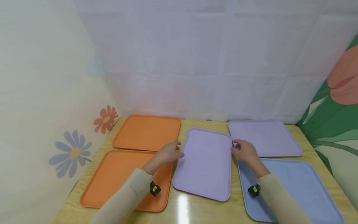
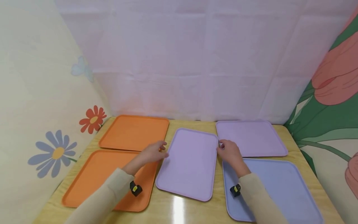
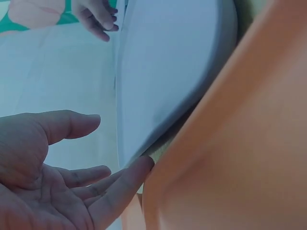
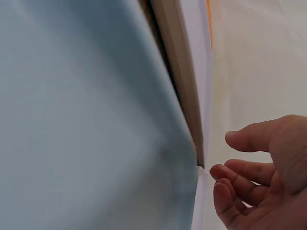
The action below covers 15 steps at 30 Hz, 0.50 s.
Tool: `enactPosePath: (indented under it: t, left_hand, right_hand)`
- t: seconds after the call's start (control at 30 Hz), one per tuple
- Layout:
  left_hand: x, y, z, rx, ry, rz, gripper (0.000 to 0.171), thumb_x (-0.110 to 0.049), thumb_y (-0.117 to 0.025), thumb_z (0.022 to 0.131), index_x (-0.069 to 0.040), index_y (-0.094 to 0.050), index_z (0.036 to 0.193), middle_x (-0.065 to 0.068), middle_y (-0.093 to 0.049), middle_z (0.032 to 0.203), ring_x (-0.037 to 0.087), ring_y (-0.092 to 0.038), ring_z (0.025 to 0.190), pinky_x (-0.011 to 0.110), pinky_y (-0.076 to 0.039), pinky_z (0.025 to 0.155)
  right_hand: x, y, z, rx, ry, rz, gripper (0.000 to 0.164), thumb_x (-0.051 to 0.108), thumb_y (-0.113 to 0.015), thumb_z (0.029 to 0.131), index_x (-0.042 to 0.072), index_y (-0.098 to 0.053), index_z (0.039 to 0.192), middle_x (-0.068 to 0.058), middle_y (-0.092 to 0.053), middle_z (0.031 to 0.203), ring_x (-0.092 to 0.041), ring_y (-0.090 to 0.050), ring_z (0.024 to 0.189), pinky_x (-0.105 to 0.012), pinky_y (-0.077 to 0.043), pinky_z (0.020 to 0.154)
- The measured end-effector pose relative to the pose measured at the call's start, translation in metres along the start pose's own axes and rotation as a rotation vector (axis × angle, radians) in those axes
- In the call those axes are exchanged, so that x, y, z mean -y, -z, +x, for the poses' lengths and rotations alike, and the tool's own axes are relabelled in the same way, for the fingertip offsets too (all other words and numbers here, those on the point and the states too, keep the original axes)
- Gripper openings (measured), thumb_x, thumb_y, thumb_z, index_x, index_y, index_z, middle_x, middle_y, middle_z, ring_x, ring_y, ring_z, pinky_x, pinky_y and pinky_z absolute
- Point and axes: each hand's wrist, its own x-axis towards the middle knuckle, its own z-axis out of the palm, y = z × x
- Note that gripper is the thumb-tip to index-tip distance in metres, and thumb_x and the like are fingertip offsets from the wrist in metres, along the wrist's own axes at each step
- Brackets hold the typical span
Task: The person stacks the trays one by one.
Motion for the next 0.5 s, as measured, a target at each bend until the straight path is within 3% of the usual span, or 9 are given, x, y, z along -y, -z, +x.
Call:
enactPosePath:
  t: [0.17,0.27,0.4,0.5]
  left_hand:
    - [-0.002,-0.006,0.001,0.03,0.009,0.003,0.061,-0.02,-0.072,0.092,0.003,-0.048,0.143,0.021,-0.064,0.128,0.024,-0.07,0.092,0.035,-0.061,0.074]
    - [-0.004,-0.009,0.001,0.043,0.017,0.014,0.064,-0.018,-0.072,0.092,0.004,-0.046,0.145,0.021,-0.065,0.127,0.024,-0.07,0.091,0.035,-0.061,0.073]
    - [-0.006,-0.011,0.001,0.051,0.019,0.054,0.065,-0.016,-0.073,0.091,0.006,-0.046,0.145,0.02,-0.066,0.125,0.023,-0.069,0.091,0.035,-0.061,0.075]
    - [-0.007,-0.013,0.001,0.049,0.008,0.095,0.051,-0.013,-0.073,0.089,0.007,-0.055,0.133,0.018,-0.069,0.114,0.022,-0.067,0.083,0.034,-0.059,0.07]
  right_hand:
    - [0.008,0.002,0.0,0.054,-0.086,0.011,0.042,0.017,-0.065,0.094,-0.01,-0.061,0.126,-0.019,-0.071,0.103,-0.031,-0.066,0.09,-0.046,-0.056,0.08]
    - [0.014,0.001,0.0,0.097,-0.123,0.01,0.036,0.017,-0.066,0.093,-0.008,-0.064,0.119,-0.016,-0.069,0.098,-0.026,-0.063,0.082,-0.039,-0.055,0.07]
    - [0.019,-0.002,0.003,0.14,-0.134,-0.028,0.021,0.019,-0.067,0.092,-0.002,-0.064,0.093,-0.011,-0.062,0.084,-0.023,-0.056,0.073,-0.033,-0.048,0.062]
    - [0.022,-0.005,0.005,0.157,-0.121,-0.058,0.022,0.018,-0.068,0.091,0.004,-0.056,0.08,-0.01,-0.058,0.078,-0.025,-0.054,0.072,-0.035,-0.047,0.062]
